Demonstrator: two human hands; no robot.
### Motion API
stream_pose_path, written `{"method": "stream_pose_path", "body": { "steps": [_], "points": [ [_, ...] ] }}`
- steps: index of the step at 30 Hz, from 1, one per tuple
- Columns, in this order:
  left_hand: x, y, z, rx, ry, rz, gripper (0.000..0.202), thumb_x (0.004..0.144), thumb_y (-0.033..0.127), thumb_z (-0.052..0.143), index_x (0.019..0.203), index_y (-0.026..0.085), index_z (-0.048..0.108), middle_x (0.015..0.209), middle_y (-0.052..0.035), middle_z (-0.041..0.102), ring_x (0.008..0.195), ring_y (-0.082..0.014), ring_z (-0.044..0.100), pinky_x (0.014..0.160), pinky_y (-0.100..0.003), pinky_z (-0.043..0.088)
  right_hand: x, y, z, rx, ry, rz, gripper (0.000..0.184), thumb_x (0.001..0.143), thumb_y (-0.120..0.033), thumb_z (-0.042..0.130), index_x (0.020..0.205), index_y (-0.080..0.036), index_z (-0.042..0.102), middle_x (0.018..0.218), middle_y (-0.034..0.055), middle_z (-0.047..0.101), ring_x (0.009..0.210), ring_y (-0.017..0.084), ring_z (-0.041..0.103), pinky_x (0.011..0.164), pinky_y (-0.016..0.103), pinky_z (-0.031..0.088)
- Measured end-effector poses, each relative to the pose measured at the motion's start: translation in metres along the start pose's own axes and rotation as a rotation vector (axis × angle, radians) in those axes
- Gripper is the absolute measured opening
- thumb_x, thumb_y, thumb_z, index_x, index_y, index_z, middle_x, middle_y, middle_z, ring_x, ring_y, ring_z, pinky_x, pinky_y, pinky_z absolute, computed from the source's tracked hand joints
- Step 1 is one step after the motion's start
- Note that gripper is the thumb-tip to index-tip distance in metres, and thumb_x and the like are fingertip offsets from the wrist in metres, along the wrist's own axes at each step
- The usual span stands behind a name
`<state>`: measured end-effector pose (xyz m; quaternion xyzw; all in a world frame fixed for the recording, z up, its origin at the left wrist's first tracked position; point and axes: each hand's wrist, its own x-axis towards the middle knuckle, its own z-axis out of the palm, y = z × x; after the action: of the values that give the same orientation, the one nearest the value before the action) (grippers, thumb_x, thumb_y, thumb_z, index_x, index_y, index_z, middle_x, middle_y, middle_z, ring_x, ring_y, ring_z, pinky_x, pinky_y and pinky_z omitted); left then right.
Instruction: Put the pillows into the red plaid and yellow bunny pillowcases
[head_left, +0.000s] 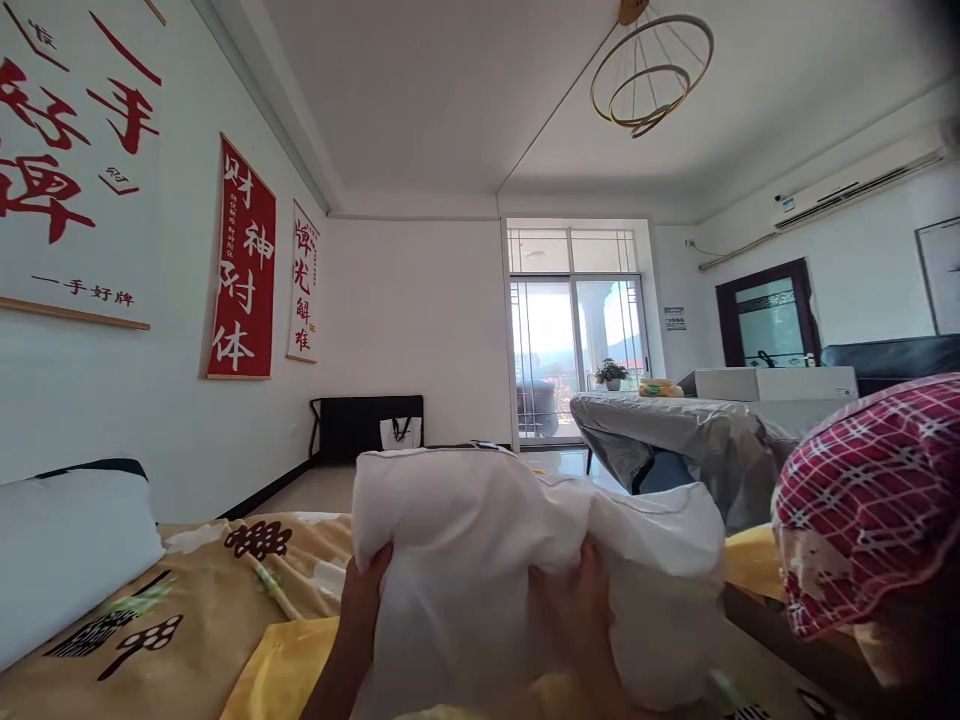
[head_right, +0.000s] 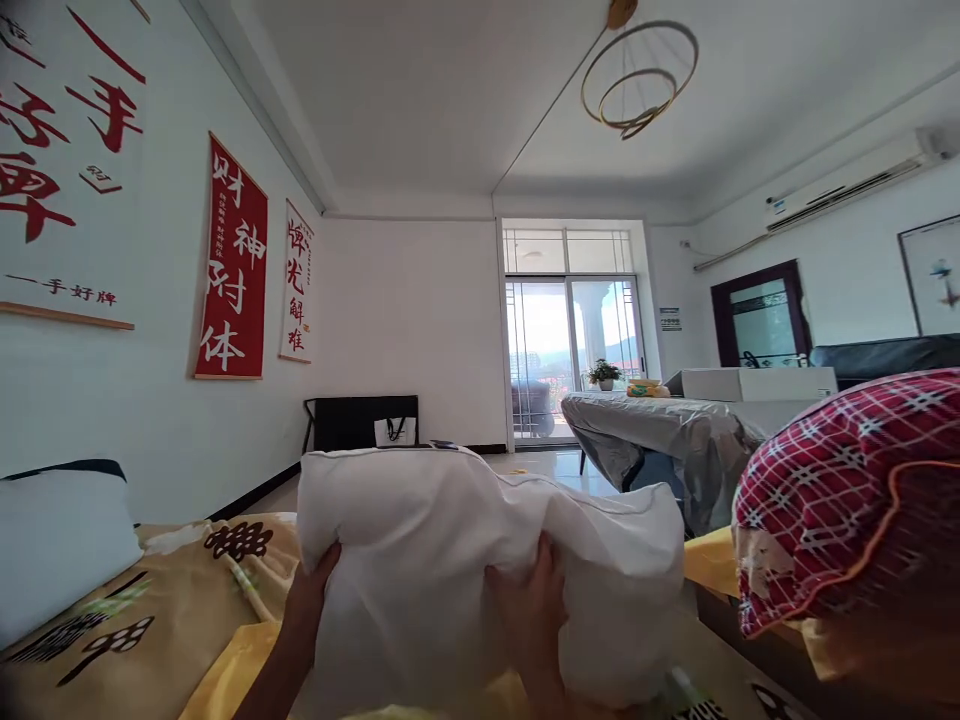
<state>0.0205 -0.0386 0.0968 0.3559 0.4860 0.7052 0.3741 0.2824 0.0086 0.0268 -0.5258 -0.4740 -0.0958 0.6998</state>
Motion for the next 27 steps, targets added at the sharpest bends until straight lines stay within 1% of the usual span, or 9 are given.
{"method": "stream_pose_path", "body": {
  "steps": [3,6,10,12,15,17,20,22,27],
  "points": [
    [-0.002,-0.042,-0.001,-0.024,-0.070,0.035,0.039,0.050,0.042,0.076,0.077,0.017,0.063,0.068,-0.0047,0.067,0.072,-0.0284,0.063,0.068,-0.039,0.050,-0.001,-0.017,-0.016,-0.120,-0.053,-0.123,0.061,0.077,-0.043,0.060,0.132,-0.021,0.046,0.141,0.0202,0.040,0.126,0.046,0.040,0.093,0.067,0.032],
    [-0.001,-0.071,-0.013,-0.026,-0.146,0.054,0.040,0.042,0.038,0.078,0.074,0.017,0.065,0.071,-0.0060,0.069,0.077,-0.0308,0.063,0.071,-0.041,0.051,0.000,-0.050,-0.026,0.012,-0.258,-0.406,0.068,0.081,-0.028,0.055,0.144,-0.028,0.031,0.147,0.0105,0.038,0.135,0.034,0.034,0.105,0.054,0.028],
    [0.000,-0.074,-0.030,0.121,-0.211,0.078,0.042,0.046,0.038,0.075,0.081,0.015,0.069,0.081,-0.0104,0.072,0.083,-0.0338,0.064,0.077,-0.044,0.051,-0.002,-0.074,-0.033,0.119,-0.588,-0.443,0.091,0.070,-0.020,0.060,0.150,-0.028,0.016,0.151,0.0069,0.034,0.138,0.029,0.031,0.108,0.045,0.028],
    [-0.004,-0.065,-0.030,0.226,-0.364,0.190,0.035,0.053,0.038,0.071,0.081,0.016,0.069,0.085,-0.0103,0.072,0.086,-0.0328,0.064,0.078,-0.041,0.051,-0.008,-0.072,-0.034,0.114,-0.684,-0.416,0.105,0.060,-0.023,0.068,0.151,-0.025,0.015,0.148,0.0091,0.037,0.134,0.032,0.034,0.106,0.046,0.029],
    [-0.013,-0.050,-0.027,0.393,-0.605,0.375,0.022,0.069,0.034,0.062,0.081,0.018,0.069,0.093,-0.0097,0.072,0.088,-0.0286,0.063,0.081,-0.037,0.051,-0.019,-0.059,-0.026,0.028,-0.597,-0.331,0.095,0.056,-0.019,0.065,0.145,-0.022,0.031,0.124,0.0097,0.058,0.117,0.033,0.050,0.101,0.049,0.029],
    [-0.017,-0.045,-0.027,0.507,-0.624,0.421,0.029,0.070,0.030,0.064,0.096,0.019,0.069,0.105,-0.0098,0.070,0.097,-0.0292,0.062,0.089,-0.038,0.049,-0.024,-0.047,-0.017,-0.009,-0.508,-0.262,0.072,0.061,-0.018,0.057,0.132,-0.023,0.048,0.106,0.0065,0.066,0.101,0.030,0.058,0.095,0.047,0.032],
    [-0.016,-0.044,-0.033,0.637,-0.622,0.410,0.084,0.052,0.018,0.078,0.133,0.024,0.053,0.137,-0.0091,0.054,0.127,-0.0333,0.046,0.108,-0.042,0.035,-0.024,-0.029,-0.006,0.006,-0.449,-0.211,0.049,0.063,-0.023,0.053,0.111,-0.022,0.060,0.093,0.0046,0.068,0.086,0.026,0.060,0.085,0.040,0.036],
    [-0.010,-0.047,-0.036,0.660,-0.654,0.378,0.102,0.049,0.014,0.080,0.142,0.027,0.041,0.146,-0.0076,0.045,0.136,-0.0328,0.036,0.112,-0.040,0.030,-0.021,-0.021,-0.003,0.006,-0.404,-0.196,0.044,0.061,-0.026,0.053,0.103,-0.021,0.063,0.085,0.0041,0.068,0.078,0.025,0.059,0.079,0.038,0.037],
    [0.015,-0.067,-0.032,0.645,-0.518,0.271,0.041,0.070,0.026,0.068,0.112,0.024,0.069,0.100,-0.0079,0.073,0.095,-0.0331,0.065,0.084,-0.036,0.048,-0.025,-0.028,-0.006,0.014,-0.377,-0.350,0.041,0.064,-0.021,0.051,0.103,-0.022,0.064,0.074,0.0005,0.062,0.070,0.021,0.055,0.073,0.034,0.033]
  ]
}}
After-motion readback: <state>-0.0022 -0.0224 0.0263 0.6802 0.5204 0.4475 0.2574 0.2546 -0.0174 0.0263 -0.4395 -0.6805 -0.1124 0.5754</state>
